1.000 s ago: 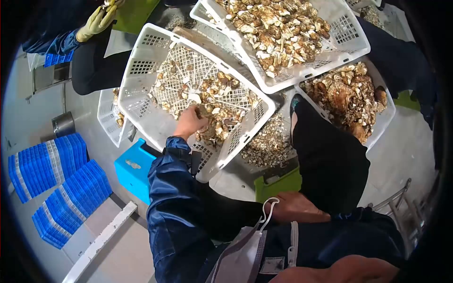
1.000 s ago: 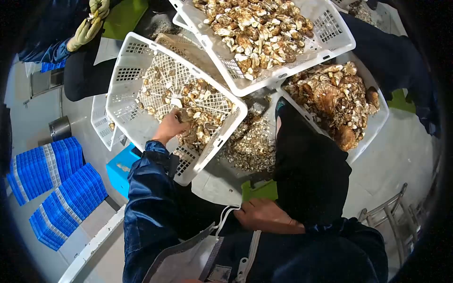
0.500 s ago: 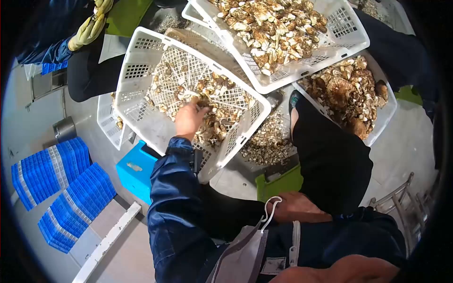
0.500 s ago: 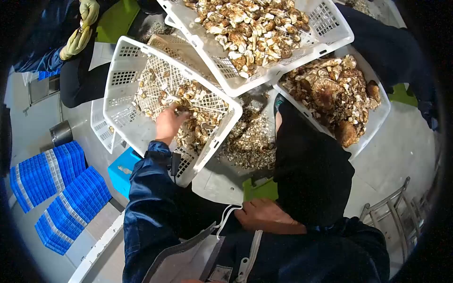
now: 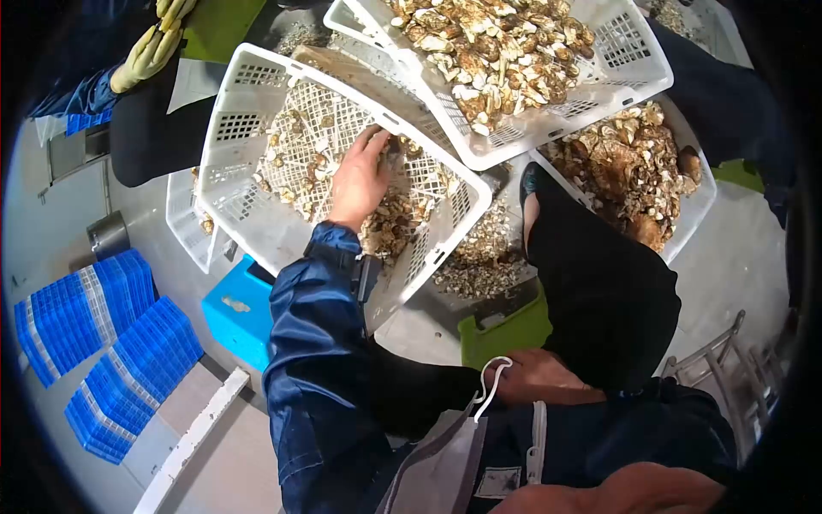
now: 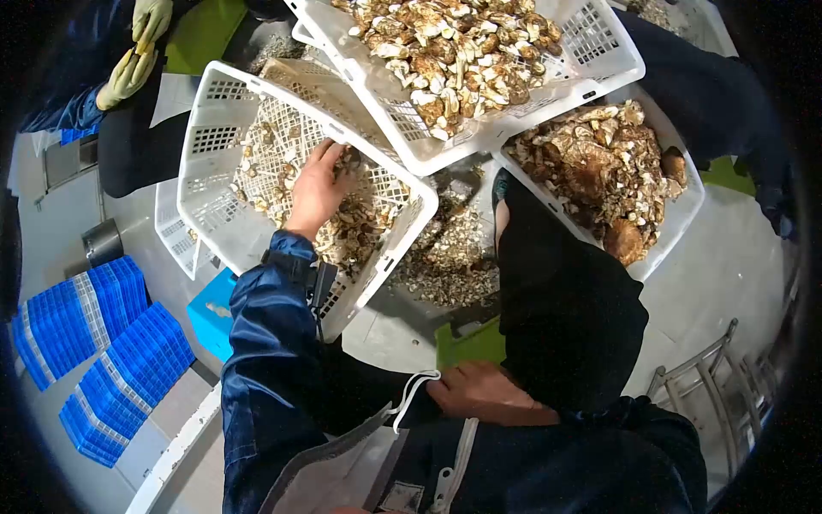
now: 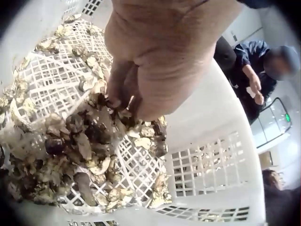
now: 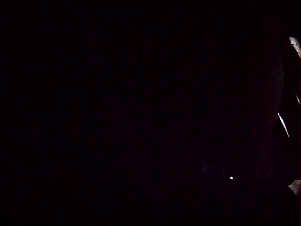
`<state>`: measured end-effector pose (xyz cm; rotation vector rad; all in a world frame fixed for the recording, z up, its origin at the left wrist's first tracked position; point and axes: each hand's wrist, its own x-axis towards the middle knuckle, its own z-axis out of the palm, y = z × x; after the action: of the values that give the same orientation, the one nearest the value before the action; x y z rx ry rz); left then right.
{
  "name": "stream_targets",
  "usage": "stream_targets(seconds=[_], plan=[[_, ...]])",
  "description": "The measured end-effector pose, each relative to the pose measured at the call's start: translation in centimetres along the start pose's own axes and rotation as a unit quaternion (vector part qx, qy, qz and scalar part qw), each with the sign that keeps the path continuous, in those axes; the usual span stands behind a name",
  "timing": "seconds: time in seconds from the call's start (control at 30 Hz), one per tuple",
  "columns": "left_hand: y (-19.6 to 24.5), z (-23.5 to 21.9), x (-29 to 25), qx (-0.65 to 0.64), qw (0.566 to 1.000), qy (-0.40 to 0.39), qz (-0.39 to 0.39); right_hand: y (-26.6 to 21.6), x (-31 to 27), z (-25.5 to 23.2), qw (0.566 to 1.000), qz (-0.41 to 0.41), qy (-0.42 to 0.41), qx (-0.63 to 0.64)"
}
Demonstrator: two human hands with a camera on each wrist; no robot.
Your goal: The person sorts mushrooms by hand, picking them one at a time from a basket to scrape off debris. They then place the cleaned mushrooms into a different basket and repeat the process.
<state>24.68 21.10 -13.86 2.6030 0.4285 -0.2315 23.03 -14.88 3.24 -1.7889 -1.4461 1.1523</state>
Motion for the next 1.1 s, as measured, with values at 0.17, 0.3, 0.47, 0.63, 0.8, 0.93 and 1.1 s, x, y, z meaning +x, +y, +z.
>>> stream_targets(seconds=[0.17,0.3,0.47,0.63,0.8,0.93,1.1], plan=[[-0.5,3.4,1.8,-0.012,0.999,0.019,-0.036,0.2,0.0,0.1,0.999,0.031,-0.015,0.024],[-0.6,2.6,0.5,0.0,0.998,-0.02,-0.053,-0.2,0.2,-0.5,0.998,0.042,-0.027,0.041],[-0.4,1.3,-1.9,0.07,0.995,-0.062,-0.037,-0.3,0.1,-0.3,0.998,0.038,-0.021,0.052],[-1.3,1.4,-2.5,0.056,0.995,-0.004,-0.087,-0.3,-0.2,-0.2,0.998,0.031,-0.021,0.05],[0.6,1.3,-2.0,0.086,0.994,-0.03,-0.052,-0.5,-0.1,-0.2,0.999,0.022,-0.035,0.023],[0.5,1.5,-2.0,0.078,0.995,-0.063,-0.015,-0.4,-0.1,-0.1,0.999,0.022,-0.015,0.038],[0.5,1.3,-3.2,-0.042,0.999,-0.015,-0.008,-0.9,-0.3,-0.2,0.998,0.022,-0.031,0.042]])
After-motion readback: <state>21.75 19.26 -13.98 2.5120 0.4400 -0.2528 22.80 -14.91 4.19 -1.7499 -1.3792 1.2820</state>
